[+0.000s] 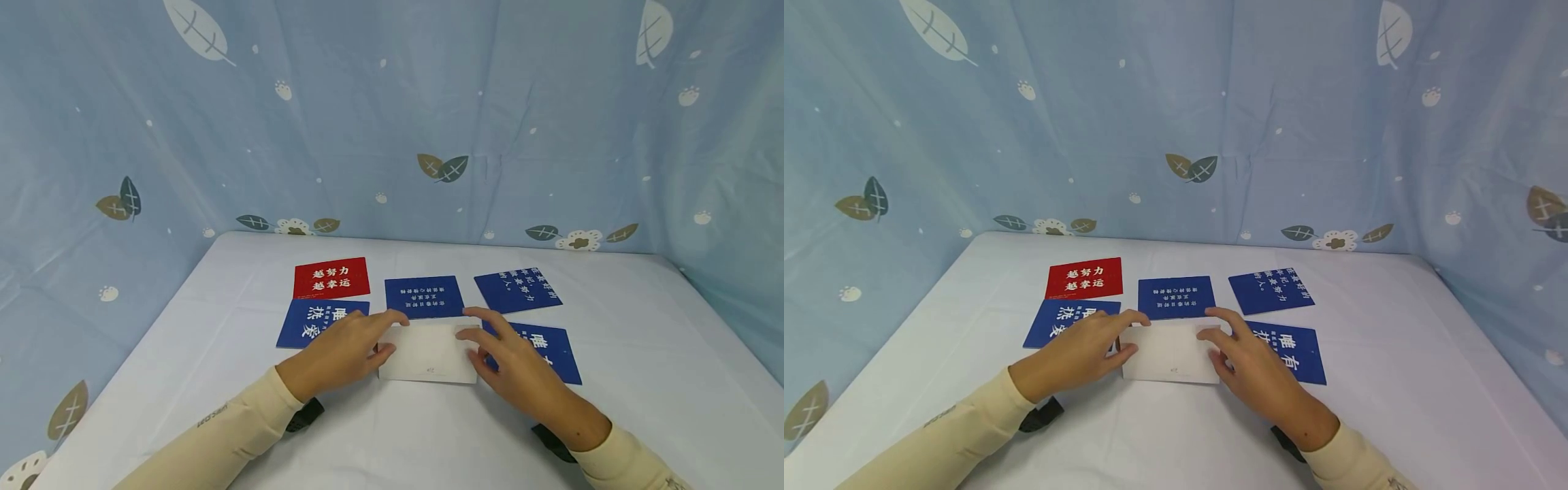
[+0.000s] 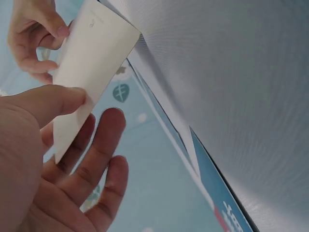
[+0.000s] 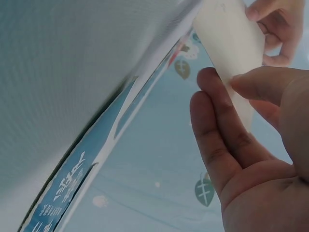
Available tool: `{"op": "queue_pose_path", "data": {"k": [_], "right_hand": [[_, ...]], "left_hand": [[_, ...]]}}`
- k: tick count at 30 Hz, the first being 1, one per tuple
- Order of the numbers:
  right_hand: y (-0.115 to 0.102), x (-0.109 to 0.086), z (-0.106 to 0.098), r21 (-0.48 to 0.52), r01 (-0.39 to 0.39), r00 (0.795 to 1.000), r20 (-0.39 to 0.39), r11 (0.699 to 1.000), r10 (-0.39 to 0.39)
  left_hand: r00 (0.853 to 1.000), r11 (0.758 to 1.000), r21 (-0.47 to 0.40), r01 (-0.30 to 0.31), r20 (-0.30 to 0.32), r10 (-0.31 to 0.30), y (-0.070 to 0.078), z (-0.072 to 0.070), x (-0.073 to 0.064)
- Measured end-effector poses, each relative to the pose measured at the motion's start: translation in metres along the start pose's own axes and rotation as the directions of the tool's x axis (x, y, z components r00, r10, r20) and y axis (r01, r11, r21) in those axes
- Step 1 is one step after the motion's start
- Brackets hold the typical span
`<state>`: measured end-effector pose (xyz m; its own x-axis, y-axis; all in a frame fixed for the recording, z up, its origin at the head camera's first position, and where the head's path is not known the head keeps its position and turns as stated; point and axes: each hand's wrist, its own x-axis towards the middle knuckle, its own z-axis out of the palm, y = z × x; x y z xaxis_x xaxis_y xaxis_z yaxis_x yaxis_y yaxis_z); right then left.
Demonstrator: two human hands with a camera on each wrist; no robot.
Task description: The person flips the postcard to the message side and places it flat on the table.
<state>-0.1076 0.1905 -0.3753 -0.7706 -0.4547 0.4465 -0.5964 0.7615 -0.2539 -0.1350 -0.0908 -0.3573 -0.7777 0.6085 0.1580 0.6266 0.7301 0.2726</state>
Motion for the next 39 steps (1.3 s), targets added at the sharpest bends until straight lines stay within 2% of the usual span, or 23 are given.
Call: {"op": "queue_pose_path", "data": {"k": [5, 11, 14, 20, 24, 29, 39], "right_hand": [[0.000, -0.001, -0.001, -0.035, -0.012, 1.000, 0.024, 0.999, 0.013], [-0.001, -0.003, 0.000, -0.095, -0.010, 0.998, 0.059, 0.995, 0.016], [-0.003, -0.004, 0.000, -0.114, -0.024, 0.995, 0.095, 0.993, 0.035], [-0.003, -0.007, -0.001, -0.153, -0.061, 0.965, 0.243, 0.986, 0.098], [-0.001, -0.009, 0.001, -0.170, -0.078, 0.942, 0.309, 0.982, 0.128], [0.002, -0.009, 0.008, -0.152, -0.049, 0.929, 0.357, 0.987, 0.101], [0.007, -0.010, 0.007, -0.097, 0.028, 0.924, 0.381, 0.995, 0.011]], "left_hand": [[1.000, 1.000, 0.019, -0.009, -0.010, 0.009, 0.001, 0.002, 0.001], [1.000, 0.996, 0.085, -0.001, 0.005, 0.001, 0.001, 0.004, 0.002], [1.000, 0.995, 0.098, -0.004, 0.008, 0.004, 0.001, 0.005, 0.002], [1.000, 0.993, 0.119, -0.017, 0.018, 0.015, -0.002, 0.010, 0.002], [0.999, 0.991, 0.132, -0.033, 0.021, 0.030, -0.005, 0.013, 0.003], [0.999, 0.987, 0.156, -0.030, 0.031, 0.026, -0.011, 0.018, -0.002], [0.998, 0.993, 0.118, -0.029, 0.059, 0.023, -0.016, 0.019, -0.003]]}}
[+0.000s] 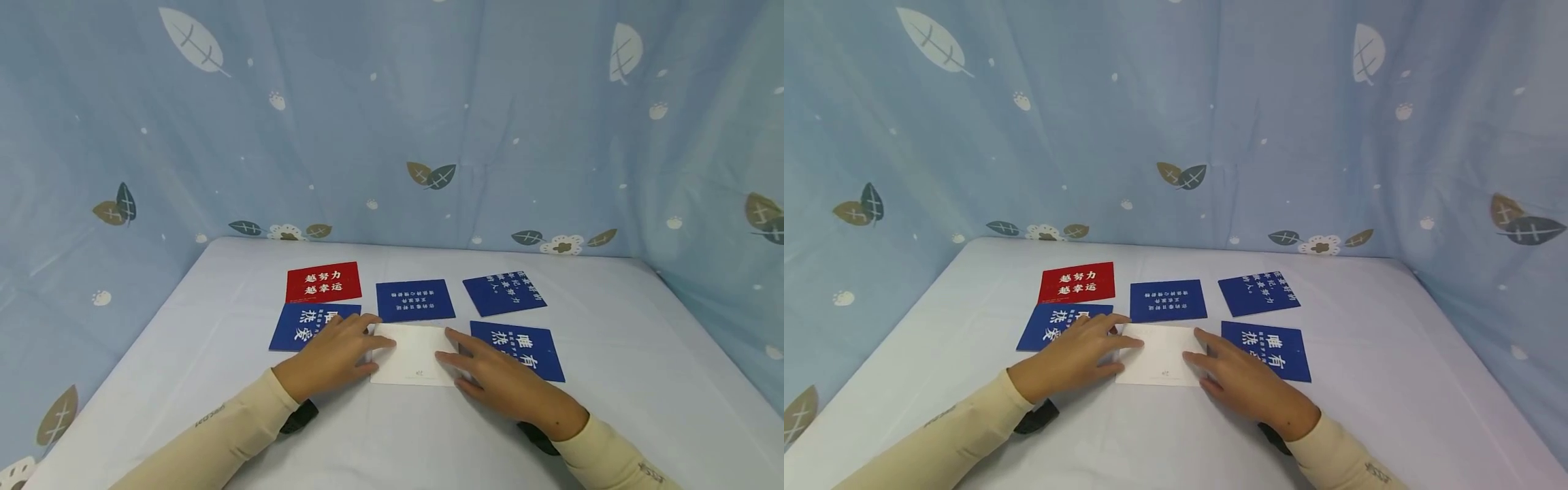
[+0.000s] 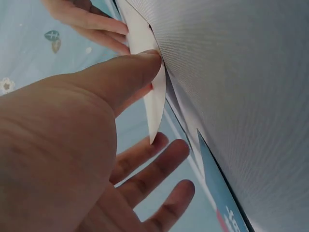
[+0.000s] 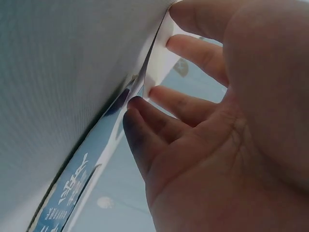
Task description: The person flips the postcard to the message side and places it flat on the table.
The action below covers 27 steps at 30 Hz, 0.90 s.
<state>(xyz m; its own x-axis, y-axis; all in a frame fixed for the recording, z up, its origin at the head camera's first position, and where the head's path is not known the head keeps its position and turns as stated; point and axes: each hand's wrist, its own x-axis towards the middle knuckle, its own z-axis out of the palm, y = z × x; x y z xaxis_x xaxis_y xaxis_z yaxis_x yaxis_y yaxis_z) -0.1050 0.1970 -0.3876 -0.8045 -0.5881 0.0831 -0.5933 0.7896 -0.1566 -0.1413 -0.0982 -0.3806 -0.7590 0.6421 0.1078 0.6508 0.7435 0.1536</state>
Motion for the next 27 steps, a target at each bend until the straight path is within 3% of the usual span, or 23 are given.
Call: {"op": "queue_pose_path", "data": {"k": [10, 19, 27], "right_hand": [[0.000, 0.004, -0.004, 0.009, 0.005, 0.999, 0.042, 1.000, -0.005], [0.002, 0.004, -0.008, -0.007, 0.011, 0.998, 0.060, 1.000, -0.010], [0.015, -0.009, -0.016, -0.072, -0.024, 1.000, 0.010, 0.997, 0.025]], "left_hand": [[0.999, 0.999, -0.048, 0.001, 0.049, 0.002, -0.004, -0.003, -0.003], [0.999, 0.999, -0.043, -0.011, 0.045, 0.013, -0.003, -0.001, -0.004], [0.995, 0.999, -0.040, 0.017, 0.102, -0.013, 0.001, 0.000, -0.004]]}}
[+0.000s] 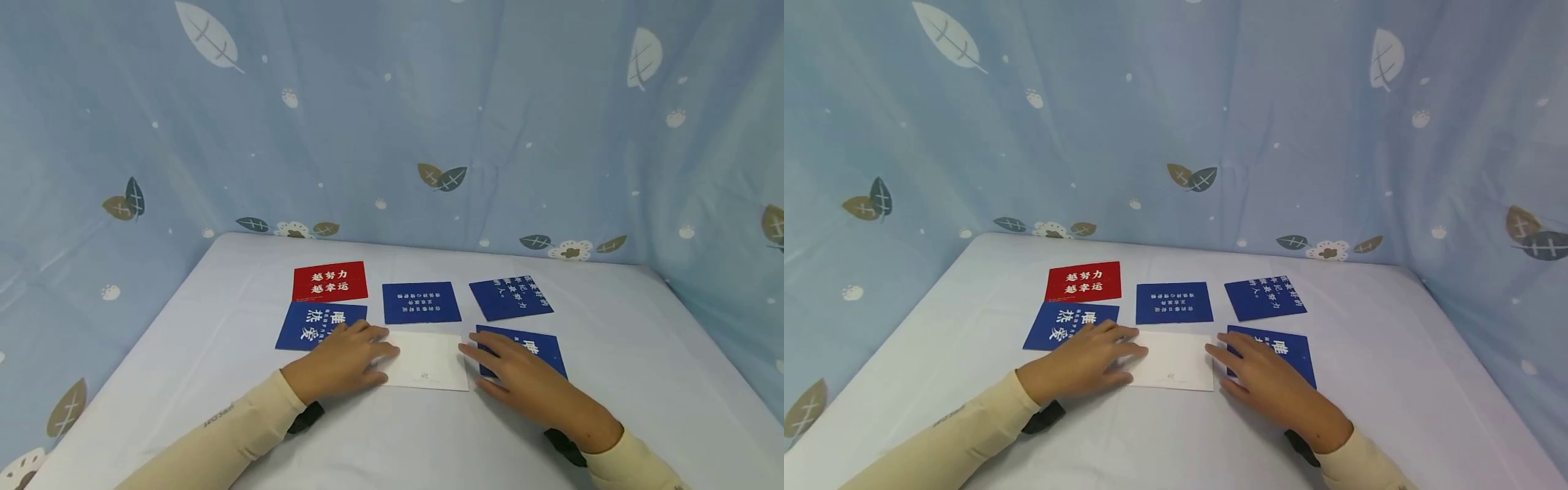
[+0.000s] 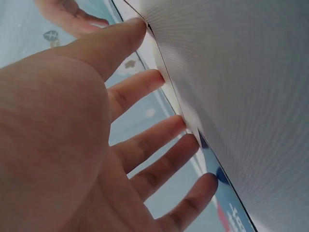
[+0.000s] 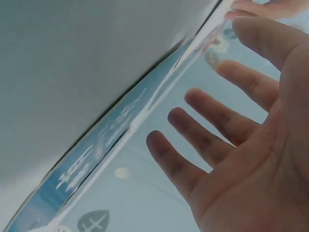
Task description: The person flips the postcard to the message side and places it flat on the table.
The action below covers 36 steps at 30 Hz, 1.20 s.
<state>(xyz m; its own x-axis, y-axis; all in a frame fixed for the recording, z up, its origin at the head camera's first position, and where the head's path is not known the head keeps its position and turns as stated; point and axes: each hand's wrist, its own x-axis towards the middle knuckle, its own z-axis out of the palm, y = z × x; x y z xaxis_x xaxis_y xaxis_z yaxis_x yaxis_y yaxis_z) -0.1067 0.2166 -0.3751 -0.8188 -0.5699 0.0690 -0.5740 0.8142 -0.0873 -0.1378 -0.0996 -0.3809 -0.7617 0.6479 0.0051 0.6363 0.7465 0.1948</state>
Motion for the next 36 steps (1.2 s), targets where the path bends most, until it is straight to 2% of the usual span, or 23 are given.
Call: {"op": "queue_pose_path", "data": {"k": [5, 12, 17, 24, 31, 36], "right_hand": [[0.011, -0.013, -0.001, -0.014, -0.016, 1.000, -0.013, 1.000, 0.016], [0.027, -0.031, -0.004, -0.020, -0.092, 0.996, 0.004, 0.996, 0.092], [0.035, -0.035, -0.005, -0.008, -0.168, 0.986, 0.013, 0.986, 0.169], [0.045, -0.039, -0.002, 0.007, -0.230, 0.972, 0.055, 0.973, 0.229], [0.052, -0.043, 0.001, 0.053, -0.231, 0.970, 0.087, 0.972, 0.226], [0.056, -0.041, 0.002, 0.078, -0.208, 0.975, 0.093, 0.975, 0.201]], "left_hand": [[1.000, 1.000, 0.012, 0.004, 0.022, -0.004, 0.002, 0.000, 0.000], [0.999, 1.000, 0.021, 0.013, 0.041, -0.014, 0.005, 0.001, -0.003], [0.999, 1.000, 0.025, 0.015, 0.031, -0.015, 0.006, 0.001, -0.005], [0.999, 1.000, 0.004, 0.019, 0.031, -0.019, 0.008, -0.002, -0.002], [0.999, 1.000, 0.003, 0.021, 0.031, -0.021, 0.009, -0.002, -0.001], [0.999, 0.999, 0.050, -0.017, -0.028, 0.018, 0.014, -0.006, 0.007]]}}
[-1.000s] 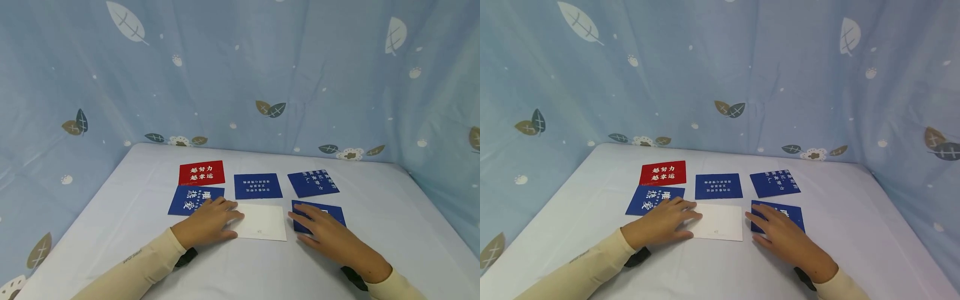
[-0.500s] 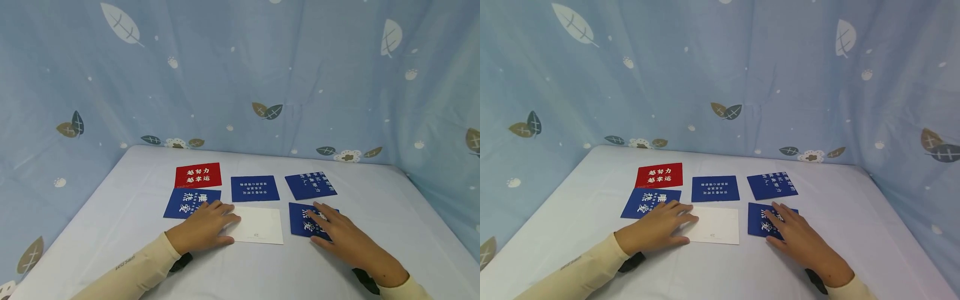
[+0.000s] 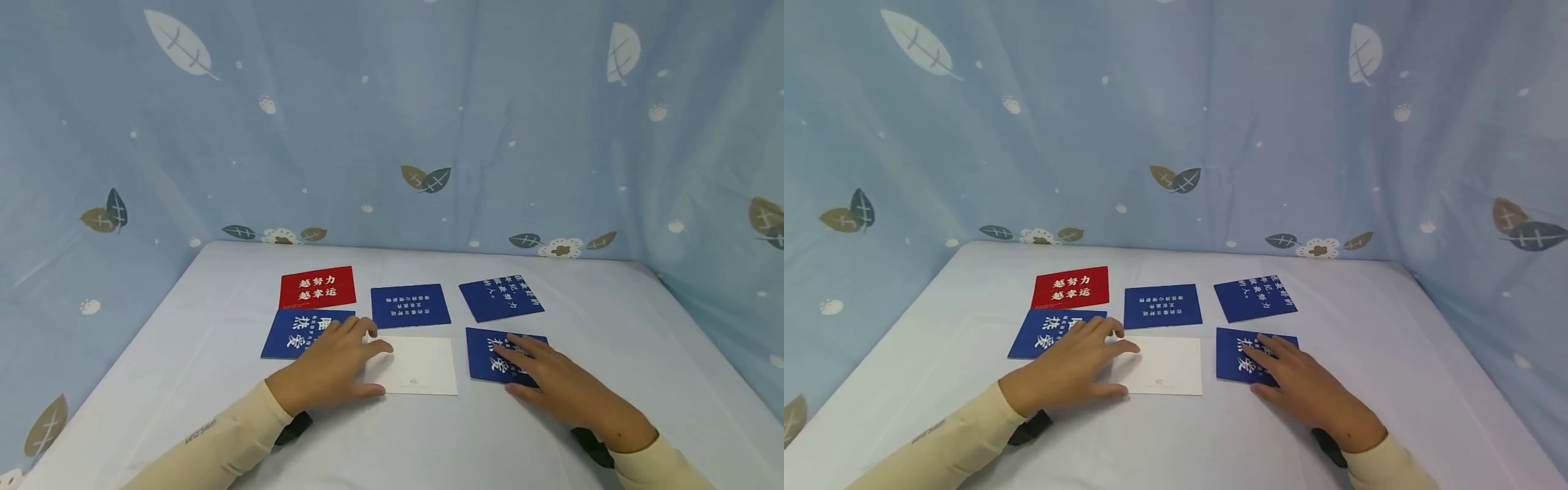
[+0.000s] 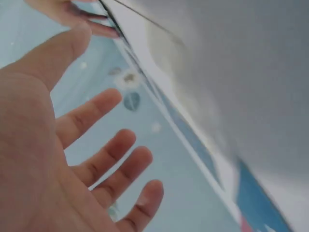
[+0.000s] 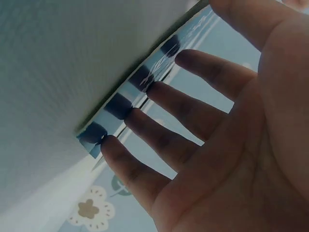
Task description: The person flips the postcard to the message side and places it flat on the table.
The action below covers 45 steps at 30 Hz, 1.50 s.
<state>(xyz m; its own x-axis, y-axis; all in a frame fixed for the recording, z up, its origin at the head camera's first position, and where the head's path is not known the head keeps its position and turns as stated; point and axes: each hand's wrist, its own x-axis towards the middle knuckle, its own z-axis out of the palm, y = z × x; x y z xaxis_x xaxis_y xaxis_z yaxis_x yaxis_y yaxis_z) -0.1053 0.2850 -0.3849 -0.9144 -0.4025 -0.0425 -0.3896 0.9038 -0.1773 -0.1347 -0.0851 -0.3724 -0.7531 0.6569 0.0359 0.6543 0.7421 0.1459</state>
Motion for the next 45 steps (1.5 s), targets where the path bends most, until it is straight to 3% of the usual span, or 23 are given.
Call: {"op": "queue_pose_path", "data": {"k": [4, 10, 16, 22, 30, 45], "right_hand": [[0.001, 0.004, 0.000, -0.020, 0.009, 1.000, -0.002, 1.000, -0.009], [0.001, 0.007, 0.002, -0.044, 0.002, 1.000, 0.017, 0.999, -0.001], [0.000, 0.006, 0.001, -0.044, -0.005, 0.999, 0.042, 0.999, 0.007], [-0.001, 0.003, -0.002, -0.011, -0.007, 0.998, 0.067, 1.000, 0.008], [0.000, 0.001, -0.003, -0.013, -0.012, 0.999, 0.052, 1.000, 0.013], [0.002, 0.001, -0.005, -0.055, -0.011, 1.000, 0.016, 0.998, 0.012]], "left_hand": [[0.997, 0.997, 0.026, -0.074, -0.024, 0.074, 0.016, -0.005, 0.017], [0.988, 0.987, 0.055, -0.152, 0.039, 0.150, 0.045, -0.006, 0.050], [0.982, 0.985, 0.057, -0.165, 0.102, 0.159, 0.062, 0.006, 0.077], [0.975, 0.979, 0.077, -0.187, 0.137, 0.176, 0.076, 0.015, 0.096], [0.973, 0.974, 0.108, -0.200, 0.142, 0.184, 0.086, 0.020, 0.103], [0.973, 0.942, 0.243, -0.232, 0.059, 0.224, 0.089, 0.022, 0.102]]}}
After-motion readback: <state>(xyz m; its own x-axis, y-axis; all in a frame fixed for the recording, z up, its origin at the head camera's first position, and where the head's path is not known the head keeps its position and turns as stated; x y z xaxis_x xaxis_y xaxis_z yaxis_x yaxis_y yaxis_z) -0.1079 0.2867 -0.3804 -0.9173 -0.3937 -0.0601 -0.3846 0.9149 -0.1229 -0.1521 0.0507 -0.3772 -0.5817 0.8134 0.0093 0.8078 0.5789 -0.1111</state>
